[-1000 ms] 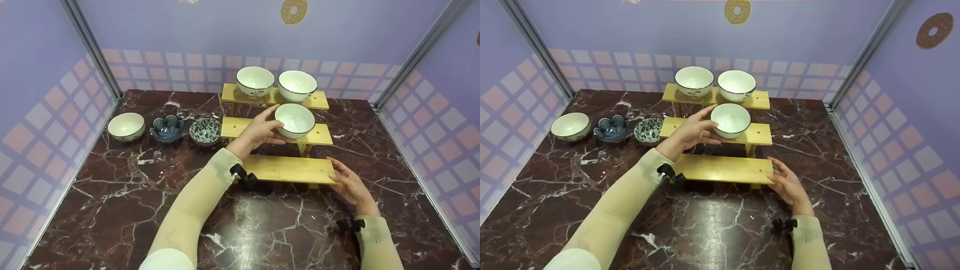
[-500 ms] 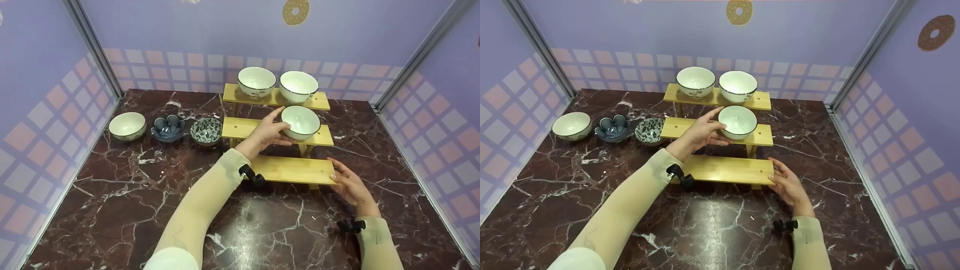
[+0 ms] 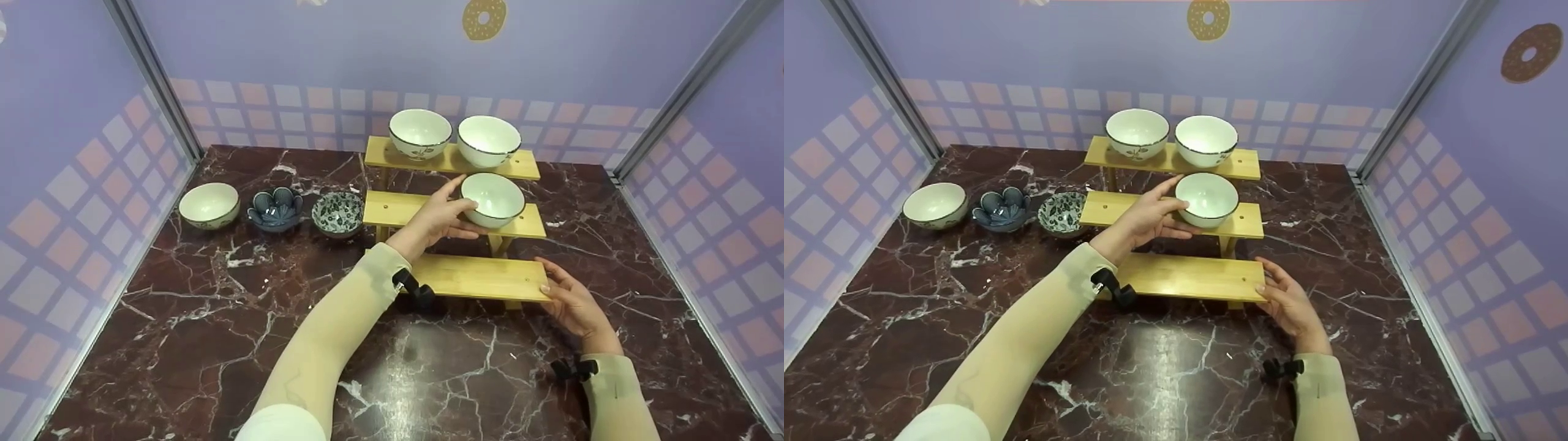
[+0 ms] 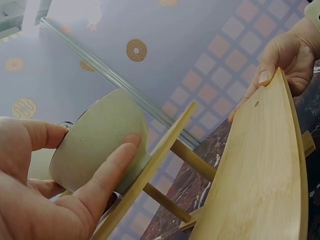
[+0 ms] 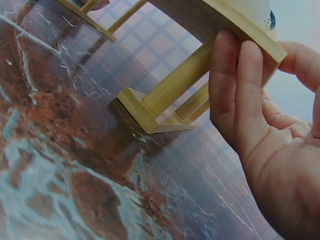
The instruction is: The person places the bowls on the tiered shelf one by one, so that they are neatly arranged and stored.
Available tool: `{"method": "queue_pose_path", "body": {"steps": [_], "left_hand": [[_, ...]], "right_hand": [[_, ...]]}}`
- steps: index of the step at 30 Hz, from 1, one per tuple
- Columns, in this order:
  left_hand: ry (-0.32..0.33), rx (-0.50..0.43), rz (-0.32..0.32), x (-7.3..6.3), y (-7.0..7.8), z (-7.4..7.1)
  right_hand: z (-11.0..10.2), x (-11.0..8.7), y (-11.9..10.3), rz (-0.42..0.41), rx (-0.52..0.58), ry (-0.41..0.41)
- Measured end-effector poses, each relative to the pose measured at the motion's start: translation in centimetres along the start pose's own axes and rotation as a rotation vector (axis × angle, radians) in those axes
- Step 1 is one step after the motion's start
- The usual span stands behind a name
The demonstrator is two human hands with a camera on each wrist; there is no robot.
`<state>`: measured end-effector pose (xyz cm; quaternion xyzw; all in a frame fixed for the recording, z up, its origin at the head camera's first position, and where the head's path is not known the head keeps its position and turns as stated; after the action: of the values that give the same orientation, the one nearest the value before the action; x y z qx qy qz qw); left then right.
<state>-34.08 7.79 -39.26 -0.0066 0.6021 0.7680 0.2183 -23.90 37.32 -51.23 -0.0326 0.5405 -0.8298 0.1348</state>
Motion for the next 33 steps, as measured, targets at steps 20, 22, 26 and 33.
{"method": "queue_pose_path", "body": {"steps": [20, 22, 26, 33], "left_hand": [[-0.002, 0.126, 0.021, -1.1, -0.1, -1.3], [-0.003, 0.128, 0.028, -1.3, -0.1, -1.7], [-0.001, 0.121, 0.040, -1.6, -0.2, -2.5], [0.002, 0.107, 0.074, -2.2, -0.3, -3.6]], "right_hand": [[-0.2, 0.1, 0.2, -0.011, 0.026, -0.025], [-0.2, 0.1, 0.2, -0.016, 0.023, -0.033], [-0.2, 0.1, 0.1, -0.017, 0.013, -0.033], [-0.2, 0.1, 0.2, -0.011, 0.017, -0.025]]}}
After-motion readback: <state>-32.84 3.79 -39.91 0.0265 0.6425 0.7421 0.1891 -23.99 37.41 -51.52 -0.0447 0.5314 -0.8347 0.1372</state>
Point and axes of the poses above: each hand's wrist, its own x-axis towards the middle knuckle, its own z-axis out of the palm, y = z × x, the point moved 1 cm from there along x, towards the middle knuckle, and after that the axes turned 7 degrees about y, right-handed, at the moved point
